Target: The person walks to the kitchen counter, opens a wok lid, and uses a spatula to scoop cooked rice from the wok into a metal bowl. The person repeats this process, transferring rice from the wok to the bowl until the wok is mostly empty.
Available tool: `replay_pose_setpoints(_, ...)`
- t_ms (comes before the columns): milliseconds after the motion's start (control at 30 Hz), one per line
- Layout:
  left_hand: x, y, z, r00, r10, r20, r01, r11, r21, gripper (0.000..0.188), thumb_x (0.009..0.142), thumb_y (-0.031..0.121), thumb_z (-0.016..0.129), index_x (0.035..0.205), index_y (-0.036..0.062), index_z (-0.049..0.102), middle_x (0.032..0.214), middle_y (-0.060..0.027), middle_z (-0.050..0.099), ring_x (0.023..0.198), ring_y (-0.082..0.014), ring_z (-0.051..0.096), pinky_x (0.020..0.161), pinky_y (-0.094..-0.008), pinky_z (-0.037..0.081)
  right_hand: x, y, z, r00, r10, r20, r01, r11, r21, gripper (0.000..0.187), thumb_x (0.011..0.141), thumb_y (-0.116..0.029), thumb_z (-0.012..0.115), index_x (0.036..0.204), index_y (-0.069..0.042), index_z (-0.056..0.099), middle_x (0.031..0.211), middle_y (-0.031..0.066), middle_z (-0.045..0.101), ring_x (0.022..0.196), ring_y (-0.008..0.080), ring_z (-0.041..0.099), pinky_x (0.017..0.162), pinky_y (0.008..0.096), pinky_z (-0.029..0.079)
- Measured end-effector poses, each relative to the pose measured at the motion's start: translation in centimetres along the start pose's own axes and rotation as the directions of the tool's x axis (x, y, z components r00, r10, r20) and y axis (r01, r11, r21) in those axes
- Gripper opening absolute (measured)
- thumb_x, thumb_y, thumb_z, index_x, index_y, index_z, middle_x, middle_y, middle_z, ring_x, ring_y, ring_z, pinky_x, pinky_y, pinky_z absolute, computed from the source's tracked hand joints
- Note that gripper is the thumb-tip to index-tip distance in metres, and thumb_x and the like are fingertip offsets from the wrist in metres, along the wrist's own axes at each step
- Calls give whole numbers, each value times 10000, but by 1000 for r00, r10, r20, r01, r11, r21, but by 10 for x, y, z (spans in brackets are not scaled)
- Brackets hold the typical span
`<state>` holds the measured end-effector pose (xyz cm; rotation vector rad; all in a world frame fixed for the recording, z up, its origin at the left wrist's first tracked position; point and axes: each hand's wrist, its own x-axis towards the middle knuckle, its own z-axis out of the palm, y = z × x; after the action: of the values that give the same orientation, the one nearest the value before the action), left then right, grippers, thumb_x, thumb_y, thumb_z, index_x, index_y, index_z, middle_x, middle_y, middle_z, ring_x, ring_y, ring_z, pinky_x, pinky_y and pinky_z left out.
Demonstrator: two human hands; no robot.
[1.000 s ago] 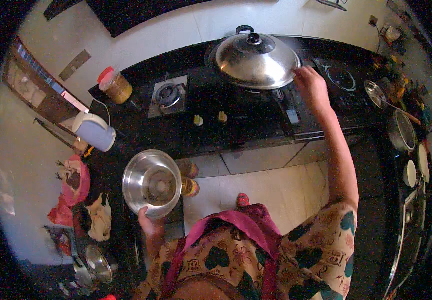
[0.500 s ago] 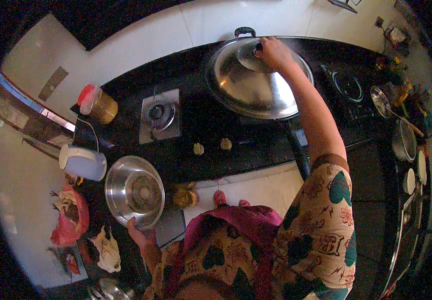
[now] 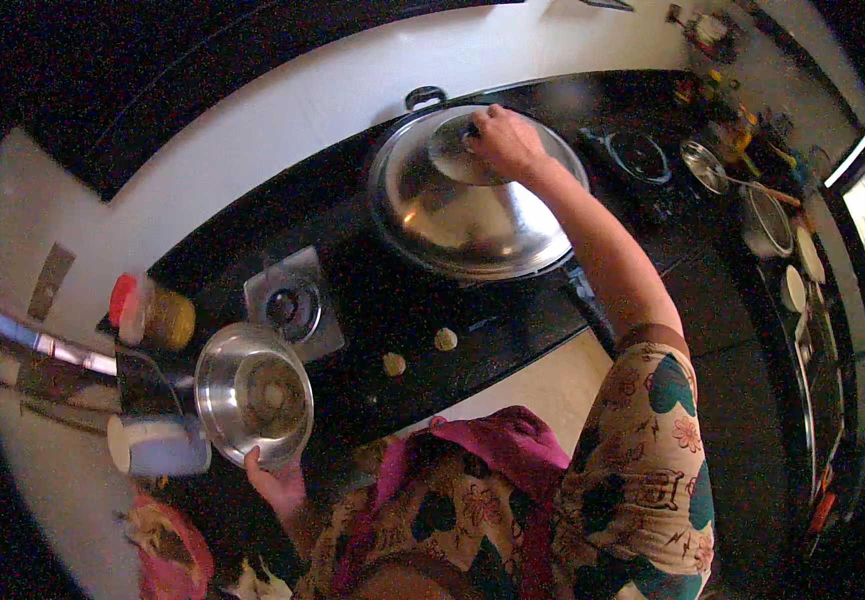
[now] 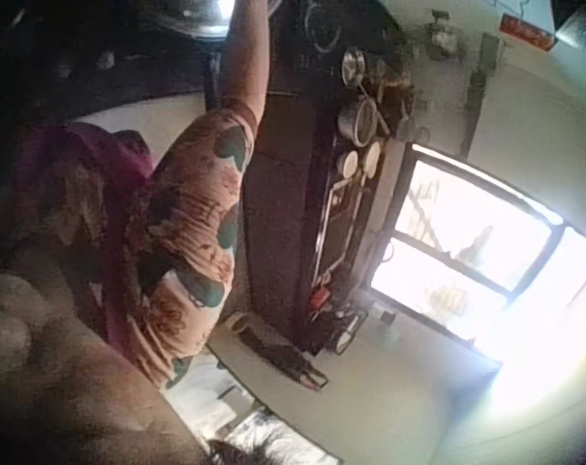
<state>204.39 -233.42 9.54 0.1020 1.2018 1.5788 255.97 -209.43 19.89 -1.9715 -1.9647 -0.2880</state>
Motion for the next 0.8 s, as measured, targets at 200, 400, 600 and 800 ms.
replay_pose_setpoints(200,16,-9,50,998,-29,63,23,996,90,539,796,289,531,1268,43,444,1250,-132,499,1152,-294,487,919,-459,435,16,23,14,999,23,36,-27,994,101,252,836,-233,590,974,-22,585,965,183,556,888,363,567,745,446,477)
replay_pose_setpoints(400,25,-23,108,982,-28,187,25,999,21,561,803,201,553,1269,-48,365,1265,-213,444,1142,-405,454,928,-590,444,53,34,-37,992,69,-106,-49,982,181,257,837,-230,600,969,-9,599,953,198,579,867,368,586,746,435,490)
replay_pose_setpoints(600,55,-46,160,918,198,345,-272,945,183,535,798,178,586,1232,-73,399,1265,-211,434,1126,-407,457,956,-617,414,6,122,-93,888,223,-402,-152,968,201,271,790,-208,638,985,-20,643,912,189,622,902,351,591,800,421,479)
replay_pose_setpoints(800,5,-45,251,834,42,550,-44,999,-9,517,722,225,631,1185,10,547,1252,-217,497,1195,-430,393,981,-653,291,-83,178,-142,829,359,-429,-359,930,83,301,817,-227,605,1023,-8,617,992,202,594,929,368,573,832,420,458)
